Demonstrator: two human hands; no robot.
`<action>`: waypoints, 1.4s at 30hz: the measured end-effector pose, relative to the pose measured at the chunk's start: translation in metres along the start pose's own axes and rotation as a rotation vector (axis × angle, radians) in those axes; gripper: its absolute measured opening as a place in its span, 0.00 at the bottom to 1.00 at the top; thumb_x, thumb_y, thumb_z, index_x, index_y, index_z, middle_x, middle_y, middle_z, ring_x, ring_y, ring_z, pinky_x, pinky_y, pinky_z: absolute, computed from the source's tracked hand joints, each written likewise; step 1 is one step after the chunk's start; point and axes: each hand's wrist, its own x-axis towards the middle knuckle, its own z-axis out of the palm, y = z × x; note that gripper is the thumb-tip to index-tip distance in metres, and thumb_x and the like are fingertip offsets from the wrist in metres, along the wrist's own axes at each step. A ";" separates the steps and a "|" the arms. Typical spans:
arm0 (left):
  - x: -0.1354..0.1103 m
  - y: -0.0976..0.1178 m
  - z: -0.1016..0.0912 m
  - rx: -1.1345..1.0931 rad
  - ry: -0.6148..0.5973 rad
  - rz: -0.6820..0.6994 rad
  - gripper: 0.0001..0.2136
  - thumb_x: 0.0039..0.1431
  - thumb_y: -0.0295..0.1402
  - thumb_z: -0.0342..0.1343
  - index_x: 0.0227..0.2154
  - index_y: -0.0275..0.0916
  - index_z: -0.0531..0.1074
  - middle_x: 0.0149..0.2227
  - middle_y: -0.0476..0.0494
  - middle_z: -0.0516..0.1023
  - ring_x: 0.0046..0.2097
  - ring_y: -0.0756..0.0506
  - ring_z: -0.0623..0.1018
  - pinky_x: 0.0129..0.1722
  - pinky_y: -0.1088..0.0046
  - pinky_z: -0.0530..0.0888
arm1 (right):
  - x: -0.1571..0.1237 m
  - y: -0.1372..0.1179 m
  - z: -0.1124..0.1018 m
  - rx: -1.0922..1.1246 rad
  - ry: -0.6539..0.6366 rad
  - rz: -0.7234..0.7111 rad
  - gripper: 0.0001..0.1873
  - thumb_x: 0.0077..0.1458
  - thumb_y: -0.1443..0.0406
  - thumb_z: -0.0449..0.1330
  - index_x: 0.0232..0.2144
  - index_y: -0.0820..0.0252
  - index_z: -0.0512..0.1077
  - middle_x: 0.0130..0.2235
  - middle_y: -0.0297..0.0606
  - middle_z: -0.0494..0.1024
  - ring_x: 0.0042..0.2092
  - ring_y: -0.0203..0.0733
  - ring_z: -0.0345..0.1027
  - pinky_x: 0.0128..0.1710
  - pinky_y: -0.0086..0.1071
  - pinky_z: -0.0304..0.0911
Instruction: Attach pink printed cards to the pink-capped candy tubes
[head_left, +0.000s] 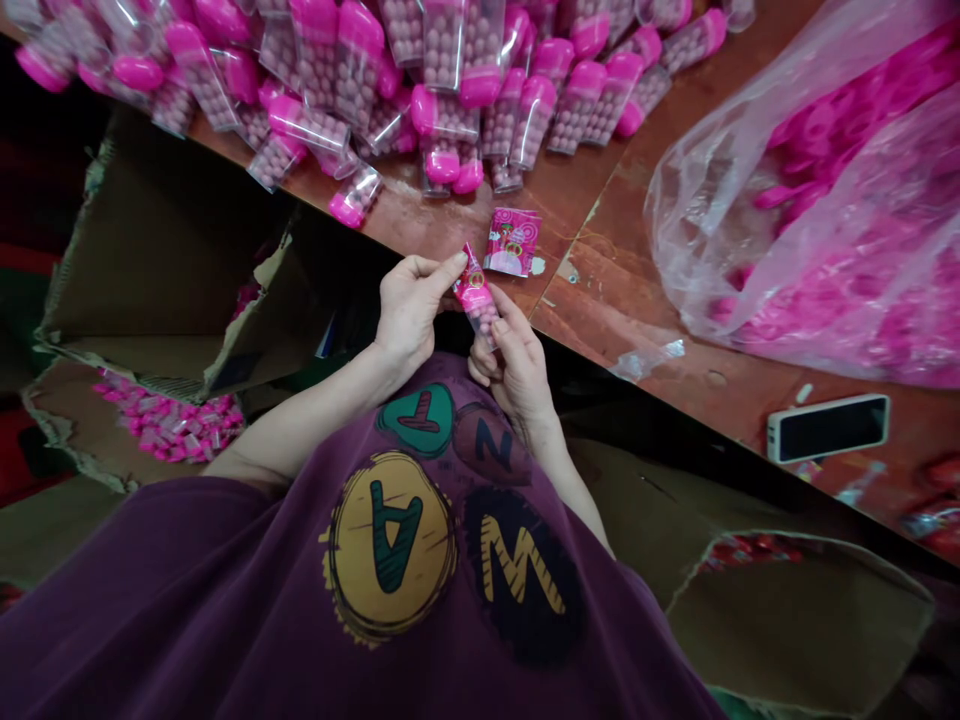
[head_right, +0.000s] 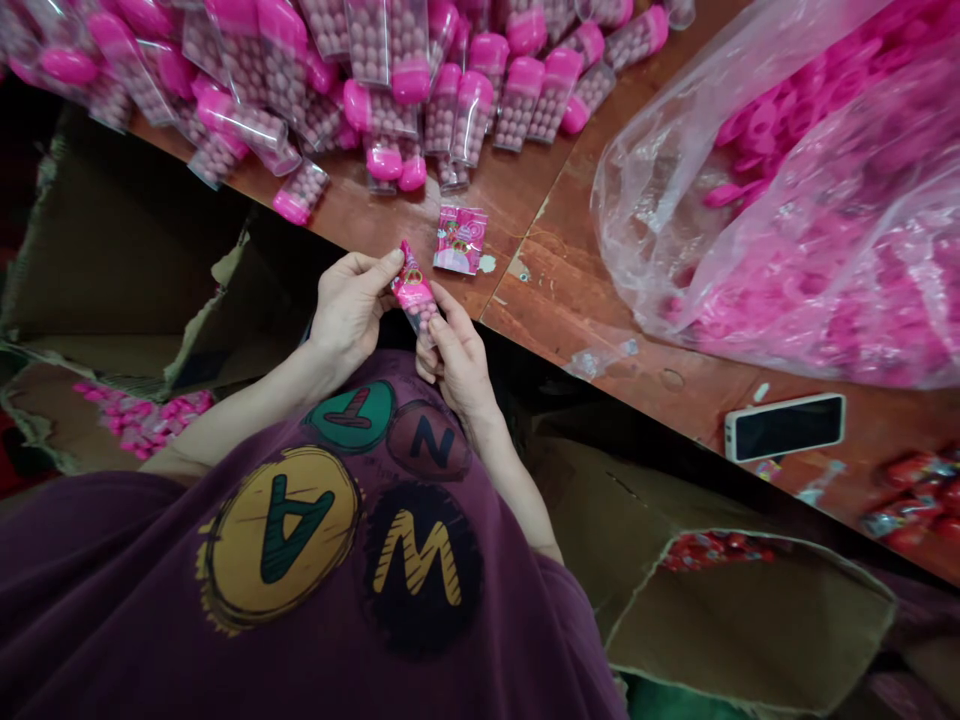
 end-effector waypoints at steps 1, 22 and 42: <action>0.000 -0.001 0.000 0.001 0.009 0.002 0.21 0.53 0.40 0.78 0.26 0.39 0.68 0.26 0.53 0.75 0.30 0.52 0.77 0.34 0.75 0.75 | 0.000 0.001 0.001 -0.018 0.010 -0.009 0.32 0.63 0.49 0.65 0.66 0.46 0.65 0.25 0.21 0.59 0.21 0.30 0.42 0.18 0.27 0.44; -0.013 -0.002 -0.010 -0.052 -0.418 -0.277 0.14 0.59 0.40 0.74 0.29 0.35 0.81 0.32 0.44 0.82 0.35 0.50 0.81 0.44 0.72 0.76 | 0.000 0.005 0.001 -0.302 0.149 -0.265 0.30 0.63 0.48 0.68 0.61 0.47 0.66 0.37 0.32 0.77 0.34 0.38 0.73 0.35 0.34 0.73; -0.016 -0.007 -0.009 -0.083 -0.366 -0.259 0.12 0.61 0.37 0.73 0.30 0.33 0.82 0.30 0.44 0.83 0.32 0.53 0.78 0.39 0.76 0.73 | 0.009 0.024 -0.010 -0.387 0.099 -0.345 0.34 0.66 0.45 0.64 0.66 0.48 0.60 0.39 0.33 0.82 0.36 0.39 0.80 0.45 0.39 0.81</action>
